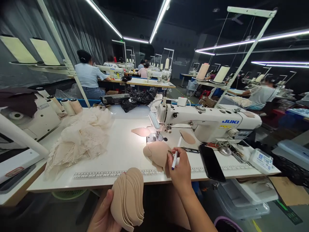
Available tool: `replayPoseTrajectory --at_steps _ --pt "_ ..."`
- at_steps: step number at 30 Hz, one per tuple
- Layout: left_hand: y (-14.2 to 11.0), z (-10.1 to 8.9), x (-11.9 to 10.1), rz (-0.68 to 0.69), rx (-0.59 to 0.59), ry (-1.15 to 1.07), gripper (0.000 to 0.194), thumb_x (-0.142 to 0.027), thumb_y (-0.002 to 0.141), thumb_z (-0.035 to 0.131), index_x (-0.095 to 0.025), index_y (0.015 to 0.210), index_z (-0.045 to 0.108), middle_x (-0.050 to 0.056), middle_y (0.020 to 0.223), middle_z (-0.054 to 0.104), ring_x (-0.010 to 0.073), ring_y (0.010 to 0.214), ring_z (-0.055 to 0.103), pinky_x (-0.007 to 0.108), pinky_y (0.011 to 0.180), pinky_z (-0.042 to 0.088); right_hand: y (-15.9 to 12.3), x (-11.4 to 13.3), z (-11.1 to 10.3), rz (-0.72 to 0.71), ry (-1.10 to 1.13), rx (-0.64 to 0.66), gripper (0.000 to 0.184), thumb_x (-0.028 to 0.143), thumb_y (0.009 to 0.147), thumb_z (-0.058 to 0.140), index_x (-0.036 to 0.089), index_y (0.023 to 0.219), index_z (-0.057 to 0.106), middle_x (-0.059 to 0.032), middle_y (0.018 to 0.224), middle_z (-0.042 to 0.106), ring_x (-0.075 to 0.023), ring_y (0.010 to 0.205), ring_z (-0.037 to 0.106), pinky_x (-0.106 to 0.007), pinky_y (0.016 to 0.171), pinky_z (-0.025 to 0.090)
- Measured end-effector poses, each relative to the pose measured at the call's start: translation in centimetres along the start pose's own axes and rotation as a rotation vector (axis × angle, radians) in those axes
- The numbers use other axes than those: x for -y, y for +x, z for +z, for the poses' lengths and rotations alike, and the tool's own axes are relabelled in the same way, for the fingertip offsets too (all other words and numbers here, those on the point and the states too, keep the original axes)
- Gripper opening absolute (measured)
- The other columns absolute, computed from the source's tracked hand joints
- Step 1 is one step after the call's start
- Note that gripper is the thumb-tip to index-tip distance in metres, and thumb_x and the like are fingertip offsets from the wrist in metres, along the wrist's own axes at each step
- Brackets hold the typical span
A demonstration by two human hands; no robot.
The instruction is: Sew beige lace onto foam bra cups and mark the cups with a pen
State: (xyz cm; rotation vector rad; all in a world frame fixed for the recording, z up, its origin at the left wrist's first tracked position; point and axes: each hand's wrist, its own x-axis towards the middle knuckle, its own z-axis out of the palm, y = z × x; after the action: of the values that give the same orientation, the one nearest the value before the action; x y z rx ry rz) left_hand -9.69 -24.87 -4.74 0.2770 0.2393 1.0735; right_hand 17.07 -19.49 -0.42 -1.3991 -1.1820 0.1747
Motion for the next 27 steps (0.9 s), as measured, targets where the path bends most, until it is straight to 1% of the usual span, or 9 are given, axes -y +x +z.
replayPoseTrajectory --at_steps 2,5,7,10,12,15,18,23,27 --pt "0.0 0.1 0.0 0.003 -0.037 0.016 0.046 -0.027 0.106 0.054 -0.041 0.150 0.055 0.005 0.150 0.064 0.0326 0.144 0.054 0.051 0.129 0.028 -1.4 1.1 -0.3 -0.061 -0.024 -0.040 0.031 0.045 0.089 0.074 0.024 0.110 0.064 -0.0088 0.104 0.066 -0.0310 0.103 0.059 -0.050 0.096 0.044" --pt "0.2 0.4 0.2 -0.005 -0.132 -0.013 0.051 -0.029 0.103 0.062 -0.040 0.152 0.054 0.004 0.152 0.063 0.0323 0.146 0.052 0.049 0.129 0.029 -4.9 4.2 -1.0 -0.078 0.127 0.017 0.014 0.039 0.101 0.063 0.027 0.108 0.066 -0.0046 0.090 0.067 -0.0243 0.084 0.062 -0.040 0.080 0.048" --pt "0.3 0.8 0.2 -0.024 -0.201 -0.048 0.054 -0.035 0.100 0.067 -0.041 0.152 0.054 0.003 0.153 0.062 0.0315 0.149 0.047 0.047 0.130 0.029 -7.2 6.2 -1.3 0.066 0.381 0.121 0.020 0.042 0.107 0.054 0.027 0.112 0.067 -0.0005 0.073 0.064 -0.0194 0.067 0.059 -0.034 0.067 0.045" --pt "0.5 1.4 0.1 -0.051 -0.238 -0.043 0.058 -0.038 0.096 0.073 -0.045 0.150 0.055 -0.001 0.154 0.061 0.0299 0.154 0.040 0.045 0.130 0.028 -9.1 7.7 -1.5 0.334 0.695 0.273 0.029 0.052 0.103 0.061 0.024 0.100 0.067 0.0014 0.058 0.062 -0.0156 0.052 0.054 -0.029 0.055 0.037" --pt "0.6 1.8 0.1 -0.059 -0.229 -0.015 0.055 -0.037 0.095 0.075 -0.044 0.147 0.060 -0.001 0.154 0.061 0.0303 0.155 0.038 0.045 0.131 0.027 -9.2 7.8 -1.4 0.437 0.778 0.319 0.034 0.054 0.100 0.066 0.022 0.090 0.066 0.0021 0.052 0.061 -0.0128 0.046 0.050 -0.027 0.052 0.032" --pt "0.7 2.4 0.2 -0.056 -0.238 -0.001 0.044 -0.036 0.093 0.077 -0.038 0.136 0.070 0.001 0.152 0.063 0.0305 0.156 0.036 0.045 0.131 0.025 -8.8 7.5 -1.2 0.493 0.776 0.314 0.036 0.055 0.098 0.069 0.020 0.087 0.066 0.0038 0.049 0.058 -0.0101 0.044 0.046 -0.026 0.051 0.029" --pt "0.8 2.9 0.3 -0.051 -0.261 -0.007 0.038 -0.035 0.091 0.078 -0.036 0.130 0.075 0.000 0.151 0.065 0.0295 0.157 0.034 0.043 0.131 0.025 -8.6 7.7 -1.1 0.513 0.727 0.311 0.038 0.058 0.097 0.068 0.021 0.087 0.065 0.0039 0.050 0.058 -0.0104 0.045 0.046 -0.026 0.052 0.031" --pt "0.8 3.3 0.5 -0.054 -0.290 -0.044 0.033 -0.031 0.093 0.076 -0.035 0.125 0.078 0.000 0.151 0.065 0.0329 0.155 0.037 0.050 0.130 0.028 -8.6 8.0 -0.8 0.508 0.732 0.348 0.040 0.060 0.098 0.067 0.021 0.088 0.065 0.0036 0.051 0.060 -0.0114 0.048 0.047 -0.028 0.057 0.037" --pt "0.8 3.4 0.6 -0.056 -0.291 -0.042 0.034 -0.031 0.095 0.074 -0.033 0.129 0.076 0.001 0.150 0.065 0.0326 0.151 0.044 0.048 0.129 0.030 -8.2 7.6 -0.9 0.524 0.818 0.334 0.038 0.057 0.099 0.067 0.021 0.086 0.064 0.0044 0.049 0.059 -0.0110 0.048 0.046 -0.027 0.058 0.034"
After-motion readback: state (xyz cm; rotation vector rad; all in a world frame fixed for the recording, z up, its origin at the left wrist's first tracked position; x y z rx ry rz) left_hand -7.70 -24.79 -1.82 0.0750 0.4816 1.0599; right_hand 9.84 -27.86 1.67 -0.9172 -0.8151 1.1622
